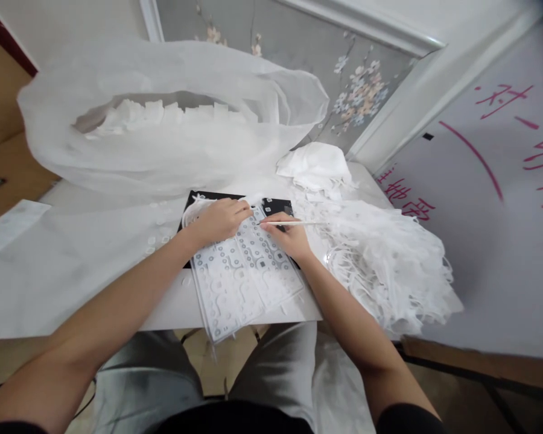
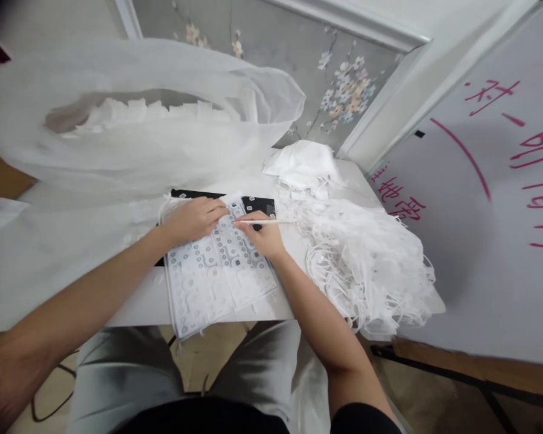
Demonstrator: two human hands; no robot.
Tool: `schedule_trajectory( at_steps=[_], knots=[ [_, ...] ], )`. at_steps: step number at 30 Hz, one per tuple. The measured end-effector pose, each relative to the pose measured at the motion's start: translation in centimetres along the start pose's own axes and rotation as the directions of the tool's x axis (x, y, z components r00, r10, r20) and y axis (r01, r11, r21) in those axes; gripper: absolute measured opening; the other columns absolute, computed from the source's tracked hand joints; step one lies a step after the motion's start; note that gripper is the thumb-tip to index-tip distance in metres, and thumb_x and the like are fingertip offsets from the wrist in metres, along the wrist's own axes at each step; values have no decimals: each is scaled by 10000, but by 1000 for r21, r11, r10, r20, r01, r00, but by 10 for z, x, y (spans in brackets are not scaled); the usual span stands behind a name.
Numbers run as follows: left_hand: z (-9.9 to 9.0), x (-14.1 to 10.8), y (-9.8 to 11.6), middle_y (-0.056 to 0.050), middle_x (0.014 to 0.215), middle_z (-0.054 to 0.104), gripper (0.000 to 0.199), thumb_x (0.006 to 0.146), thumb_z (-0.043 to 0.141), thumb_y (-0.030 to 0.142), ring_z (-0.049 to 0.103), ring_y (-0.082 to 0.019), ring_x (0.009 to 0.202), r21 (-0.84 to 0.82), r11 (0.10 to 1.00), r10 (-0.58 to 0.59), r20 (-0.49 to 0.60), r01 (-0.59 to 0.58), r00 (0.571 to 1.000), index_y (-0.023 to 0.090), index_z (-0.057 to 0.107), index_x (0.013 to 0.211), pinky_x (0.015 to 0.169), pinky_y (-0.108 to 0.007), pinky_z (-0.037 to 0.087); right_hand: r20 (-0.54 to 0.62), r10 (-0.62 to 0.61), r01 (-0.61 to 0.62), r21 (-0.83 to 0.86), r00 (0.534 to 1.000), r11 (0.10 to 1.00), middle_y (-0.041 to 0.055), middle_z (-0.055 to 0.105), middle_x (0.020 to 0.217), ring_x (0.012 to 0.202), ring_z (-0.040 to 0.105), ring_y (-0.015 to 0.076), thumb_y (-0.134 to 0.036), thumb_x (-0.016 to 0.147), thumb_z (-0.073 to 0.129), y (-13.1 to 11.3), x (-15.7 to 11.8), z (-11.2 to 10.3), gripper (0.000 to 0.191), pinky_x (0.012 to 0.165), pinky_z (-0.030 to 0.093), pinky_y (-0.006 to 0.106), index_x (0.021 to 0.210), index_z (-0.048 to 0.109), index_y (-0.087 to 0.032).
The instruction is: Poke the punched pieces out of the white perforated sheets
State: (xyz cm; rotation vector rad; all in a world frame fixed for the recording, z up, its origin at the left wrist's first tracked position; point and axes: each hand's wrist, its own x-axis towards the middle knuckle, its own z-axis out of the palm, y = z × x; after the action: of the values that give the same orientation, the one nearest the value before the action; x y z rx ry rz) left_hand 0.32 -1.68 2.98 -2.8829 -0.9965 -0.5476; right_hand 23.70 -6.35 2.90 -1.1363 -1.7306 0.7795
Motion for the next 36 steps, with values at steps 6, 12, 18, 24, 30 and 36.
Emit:
schedule_trajectory(
  at_steps=[6,12,18,24,30,36],
  knots=[
    [-1,-3,-4,-78,1199,669,398,843,556,175,618,-254,1106,-240,965,-78,104,101,992,206,586,1239,926,-366,475,152,-41,31,70,988,997,55,741,829,794,680,198,-440,836,722,13,22,28,265,742,527,318,814,744,-177],
    [-9,-12,0,-91,1209,632,453,825,630,263,593,-285,1080,-310,926,-167,175,215,970,222,504,1259,892,-396,458,231,-6,9,-11,973,1000,25,656,676,635,578,152,-390,827,721,18,27,29,240,593,446,274,751,719,-162],
    [-3,-11,-1,-79,1279,613,546,791,652,211,606,-261,1077,-399,897,-155,117,190,981,240,434,1291,918,-396,450,216,-1,-6,32,976,999,51,702,762,701,619,174,-398,846,706,17,24,28,236,629,469,288,801,732,-167],
    [-1,-10,-1,-85,1267,626,568,790,652,182,605,-266,1137,-424,893,-130,81,152,988,230,411,1302,964,-411,438,235,-17,15,10,972,1000,43,686,736,704,615,174,-401,856,693,12,24,28,241,636,472,294,778,715,-175],
    [-2,-9,-2,-73,1258,630,518,783,645,185,603,-268,1131,-425,894,-111,103,145,988,233,451,1261,964,-417,430,240,-24,27,-11,971,1000,31,682,742,644,554,141,-418,859,697,16,23,27,251,612,443,284,792,725,-178],
    [-1,-10,-3,-70,1266,630,537,788,658,211,599,-278,1130,-413,897,-116,120,156,986,236,453,1284,963,-419,429,260,-22,27,-17,965,999,43,707,785,695,595,160,-407,874,686,16,23,27,244,658,467,296,807,736,-178]
  ],
)
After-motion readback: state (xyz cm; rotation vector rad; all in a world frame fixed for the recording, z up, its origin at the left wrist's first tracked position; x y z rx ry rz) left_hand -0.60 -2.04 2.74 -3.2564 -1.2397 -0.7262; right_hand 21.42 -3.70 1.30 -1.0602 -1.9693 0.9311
